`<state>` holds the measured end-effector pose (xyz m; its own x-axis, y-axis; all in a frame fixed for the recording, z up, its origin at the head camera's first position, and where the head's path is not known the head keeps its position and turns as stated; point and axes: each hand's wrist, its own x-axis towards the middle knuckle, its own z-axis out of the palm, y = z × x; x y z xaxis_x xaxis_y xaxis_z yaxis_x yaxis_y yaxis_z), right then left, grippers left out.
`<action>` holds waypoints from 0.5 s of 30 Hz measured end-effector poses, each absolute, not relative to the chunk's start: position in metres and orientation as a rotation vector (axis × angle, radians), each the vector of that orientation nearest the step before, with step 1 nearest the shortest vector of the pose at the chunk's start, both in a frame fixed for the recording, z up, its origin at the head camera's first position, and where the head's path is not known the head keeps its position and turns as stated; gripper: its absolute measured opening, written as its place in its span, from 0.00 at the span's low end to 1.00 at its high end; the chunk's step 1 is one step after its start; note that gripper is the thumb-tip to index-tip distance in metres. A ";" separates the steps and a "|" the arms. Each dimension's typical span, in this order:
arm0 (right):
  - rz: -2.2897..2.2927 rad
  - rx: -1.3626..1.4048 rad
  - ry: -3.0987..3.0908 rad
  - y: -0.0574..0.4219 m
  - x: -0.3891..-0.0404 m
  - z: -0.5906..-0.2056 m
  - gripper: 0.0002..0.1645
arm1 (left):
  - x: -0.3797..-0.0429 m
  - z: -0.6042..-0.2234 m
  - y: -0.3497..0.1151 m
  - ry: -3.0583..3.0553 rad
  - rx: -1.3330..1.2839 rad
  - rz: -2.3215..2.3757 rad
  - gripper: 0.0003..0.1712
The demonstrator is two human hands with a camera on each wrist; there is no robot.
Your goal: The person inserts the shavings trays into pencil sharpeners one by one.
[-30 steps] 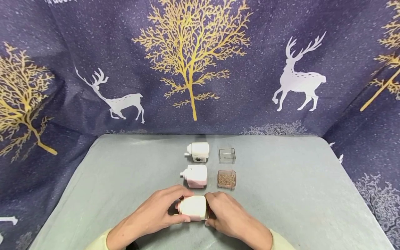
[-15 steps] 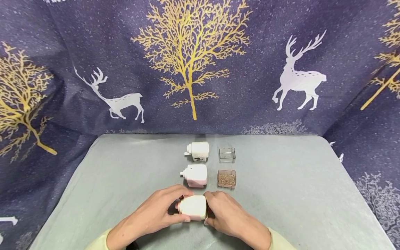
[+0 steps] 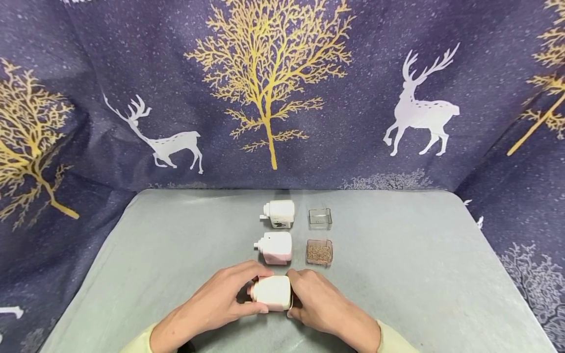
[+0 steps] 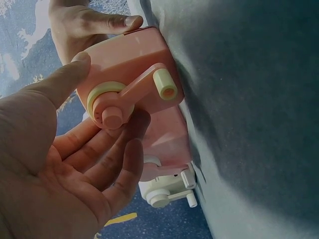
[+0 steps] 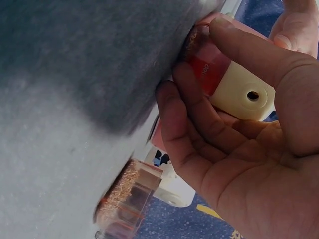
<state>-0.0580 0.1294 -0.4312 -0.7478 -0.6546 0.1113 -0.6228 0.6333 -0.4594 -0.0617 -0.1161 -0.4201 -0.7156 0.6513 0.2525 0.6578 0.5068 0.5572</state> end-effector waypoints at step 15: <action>-0.732 -1.074 2.771 0.128 -0.058 -0.430 0.27 | -0.061 -0.418 -0.115 -2.732 -1.179 -1.013 0.32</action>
<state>-0.0584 0.1284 -0.4299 -0.7507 -0.6539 0.0943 -0.6151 0.6397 -0.4610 -0.0609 -0.1155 -0.4180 -0.7185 0.6526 0.2405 0.6516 0.5107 0.5608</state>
